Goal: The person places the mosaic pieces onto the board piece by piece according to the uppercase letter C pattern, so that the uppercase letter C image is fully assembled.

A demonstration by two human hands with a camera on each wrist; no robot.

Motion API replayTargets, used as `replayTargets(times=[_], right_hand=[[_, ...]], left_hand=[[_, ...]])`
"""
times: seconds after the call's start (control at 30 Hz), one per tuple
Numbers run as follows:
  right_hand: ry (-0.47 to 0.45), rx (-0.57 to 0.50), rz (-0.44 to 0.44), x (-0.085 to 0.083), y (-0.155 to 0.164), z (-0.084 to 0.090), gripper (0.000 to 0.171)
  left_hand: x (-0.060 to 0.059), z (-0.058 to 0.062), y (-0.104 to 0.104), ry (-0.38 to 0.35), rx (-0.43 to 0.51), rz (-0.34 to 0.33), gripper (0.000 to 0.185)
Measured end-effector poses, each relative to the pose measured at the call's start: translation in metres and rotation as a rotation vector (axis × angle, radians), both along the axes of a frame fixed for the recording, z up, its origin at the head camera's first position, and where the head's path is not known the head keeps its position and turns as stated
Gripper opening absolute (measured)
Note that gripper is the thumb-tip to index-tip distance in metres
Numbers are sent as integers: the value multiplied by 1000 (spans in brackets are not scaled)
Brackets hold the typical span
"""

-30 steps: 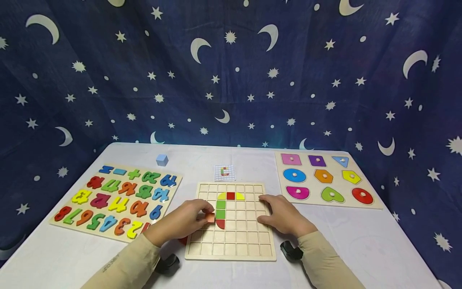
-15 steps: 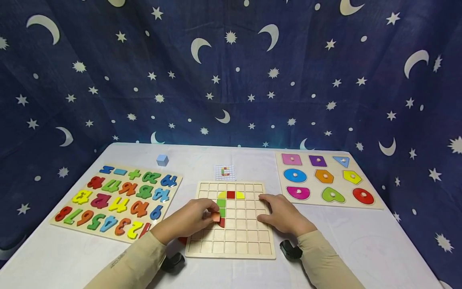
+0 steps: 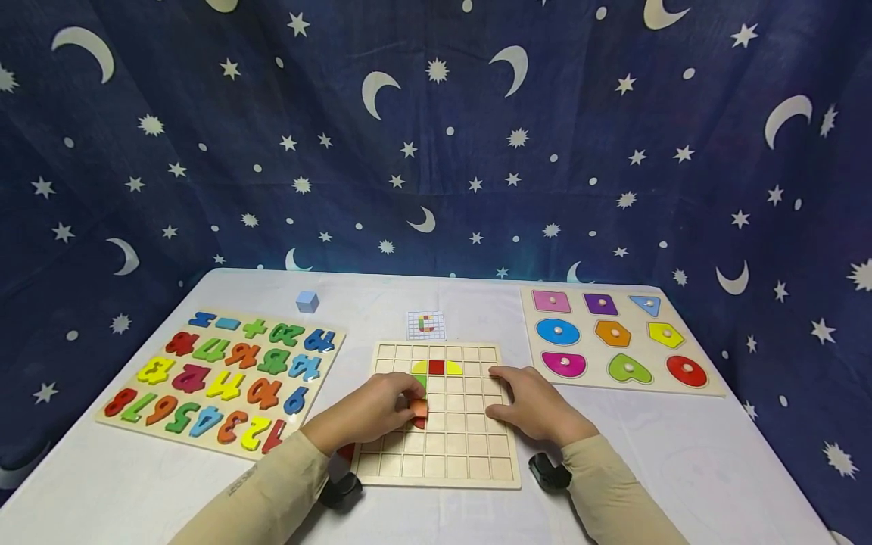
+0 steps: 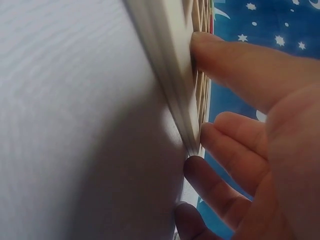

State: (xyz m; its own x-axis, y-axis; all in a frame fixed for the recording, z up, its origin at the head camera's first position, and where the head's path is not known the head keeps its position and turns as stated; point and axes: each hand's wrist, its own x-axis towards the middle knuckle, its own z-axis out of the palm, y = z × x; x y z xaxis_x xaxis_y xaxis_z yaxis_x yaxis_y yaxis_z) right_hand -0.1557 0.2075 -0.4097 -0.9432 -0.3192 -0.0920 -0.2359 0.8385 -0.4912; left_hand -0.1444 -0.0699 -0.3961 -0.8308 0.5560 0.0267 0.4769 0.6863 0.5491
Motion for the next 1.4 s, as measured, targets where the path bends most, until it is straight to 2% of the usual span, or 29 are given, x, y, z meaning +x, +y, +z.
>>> replayTargets(times=[0.13, 0.63, 1.0, 1.4], right_hand=[[-5, -1, -1, 1, 0, 0, 67], [-15, -3, -10, 2, -1, 1, 69], [-6, 4, -7, 0, 0, 0, 68], [-6, 2, 4, 1, 1, 1, 69]], left_hand=[[0, -1, 2, -12, 2, -4, 21], [1, -7, 12, 60, 16, -66, 21], [2, -7, 15, 46, 10, -82, 20], [2, -7, 21, 65, -45, -115, 17]])
